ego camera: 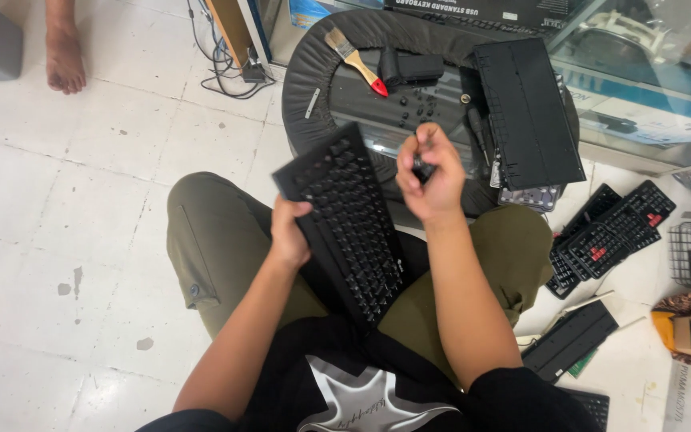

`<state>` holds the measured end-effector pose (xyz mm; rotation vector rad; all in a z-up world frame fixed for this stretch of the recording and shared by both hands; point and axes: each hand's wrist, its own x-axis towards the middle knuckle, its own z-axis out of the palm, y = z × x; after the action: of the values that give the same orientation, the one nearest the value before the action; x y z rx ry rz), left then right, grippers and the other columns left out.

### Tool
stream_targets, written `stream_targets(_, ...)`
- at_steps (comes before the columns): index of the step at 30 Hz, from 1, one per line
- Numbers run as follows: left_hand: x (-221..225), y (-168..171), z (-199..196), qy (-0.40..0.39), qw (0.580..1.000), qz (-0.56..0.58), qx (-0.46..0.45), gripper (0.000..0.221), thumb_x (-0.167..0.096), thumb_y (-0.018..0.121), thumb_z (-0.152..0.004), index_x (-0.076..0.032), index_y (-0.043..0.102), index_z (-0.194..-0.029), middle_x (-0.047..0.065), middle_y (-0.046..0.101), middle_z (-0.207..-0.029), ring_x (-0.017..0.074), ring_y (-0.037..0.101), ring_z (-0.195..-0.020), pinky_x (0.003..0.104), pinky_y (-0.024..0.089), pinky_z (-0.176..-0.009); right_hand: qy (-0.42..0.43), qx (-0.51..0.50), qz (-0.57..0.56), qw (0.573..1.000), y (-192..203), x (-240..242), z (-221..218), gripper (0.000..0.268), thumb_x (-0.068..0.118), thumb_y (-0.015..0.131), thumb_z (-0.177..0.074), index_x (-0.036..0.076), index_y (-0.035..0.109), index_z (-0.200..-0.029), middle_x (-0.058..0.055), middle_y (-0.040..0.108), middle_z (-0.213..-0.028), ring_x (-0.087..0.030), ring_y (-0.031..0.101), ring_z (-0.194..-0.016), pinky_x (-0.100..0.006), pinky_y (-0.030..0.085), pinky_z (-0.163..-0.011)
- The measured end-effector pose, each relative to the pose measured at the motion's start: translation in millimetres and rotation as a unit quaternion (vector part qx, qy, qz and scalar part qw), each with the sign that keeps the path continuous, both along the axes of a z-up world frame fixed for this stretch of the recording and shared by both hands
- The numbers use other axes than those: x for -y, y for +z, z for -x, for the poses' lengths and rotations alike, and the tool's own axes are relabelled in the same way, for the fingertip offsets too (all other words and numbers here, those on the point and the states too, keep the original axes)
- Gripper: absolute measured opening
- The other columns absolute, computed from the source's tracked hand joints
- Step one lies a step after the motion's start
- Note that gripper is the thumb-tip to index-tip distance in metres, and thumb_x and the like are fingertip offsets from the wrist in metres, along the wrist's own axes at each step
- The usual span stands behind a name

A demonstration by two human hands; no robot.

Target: The person is manually installing individual keys onto a laptop keyboard frame by picking them from a pile and pressing them into place.

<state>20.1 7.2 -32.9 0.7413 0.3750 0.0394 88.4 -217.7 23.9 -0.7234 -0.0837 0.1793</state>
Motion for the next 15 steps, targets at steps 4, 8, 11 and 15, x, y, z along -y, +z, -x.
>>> stream_targets(4,-26,33,-4,-0.003,0.985,0.085,-0.148,0.053,-0.029,0.063,-0.058,0.000,0.074,-0.101,0.025,0.071,-0.083,0.0400,0.064,-0.063,0.047,0.056,-0.058,-0.199,-0.091,0.401,0.890,-34,5,-28,0.004,0.014,0.054,-0.094,0.011,0.057,-0.091,-0.005,0.049,-0.058,-0.010,0.038,-0.043,-0.021,0.027,-0.035)
stream_targets(8,-40,10,-10,-0.047,0.980,0.067,-0.184,0.044,-0.032,0.064,-0.060,-0.002,0.072,-0.091,0.022,0.068,-0.080,0.0349,0.061,-0.063,0.040,0.055,-0.056,-0.150,0.009,0.762,0.630,-82,22,-52,0.018,0.025,0.067,-0.099,0.009,0.061,-0.098,-0.013,0.066,-0.093,-0.033,0.070,-0.088,-0.042,0.056,-0.068)
stream_targets(11,-38,14,-12,-0.048,0.981,0.067,-0.176,0.046,-0.035,0.067,-0.061,-0.003,0.073,-0.092,0.022,0.069,-0.081,0.0345,0.063,-0.063,0.040,0.055,-0.055,-0.132,0.077,0.807,0.570,-93,23,-59,0.016,0.015,0.067,-0.100,0.006,0.056,-0.106,-0.013,0.055,-0.105,-0.034,0.063,-0.099,-0.042,0.057,-0.077)
stream_targets(15,-42,28,-12,-0.040,0.985,0.069,-0.155,0.055,-0.051,0.072,-0.066,-0.006,0.073,-0.096,0.020,0.072,-0.084,0.0302,0.068,-0.067,0.038,0.057,-0.057,-0.136,0.156,0.886,0.414,-99,20,-50,0.031,0.021,0.075,-0.095,0.011,0.057,-0.117,-0.007,0.052,-0.115,-0.030,0.053,-0.109,-0.051,0.043,-0.089)
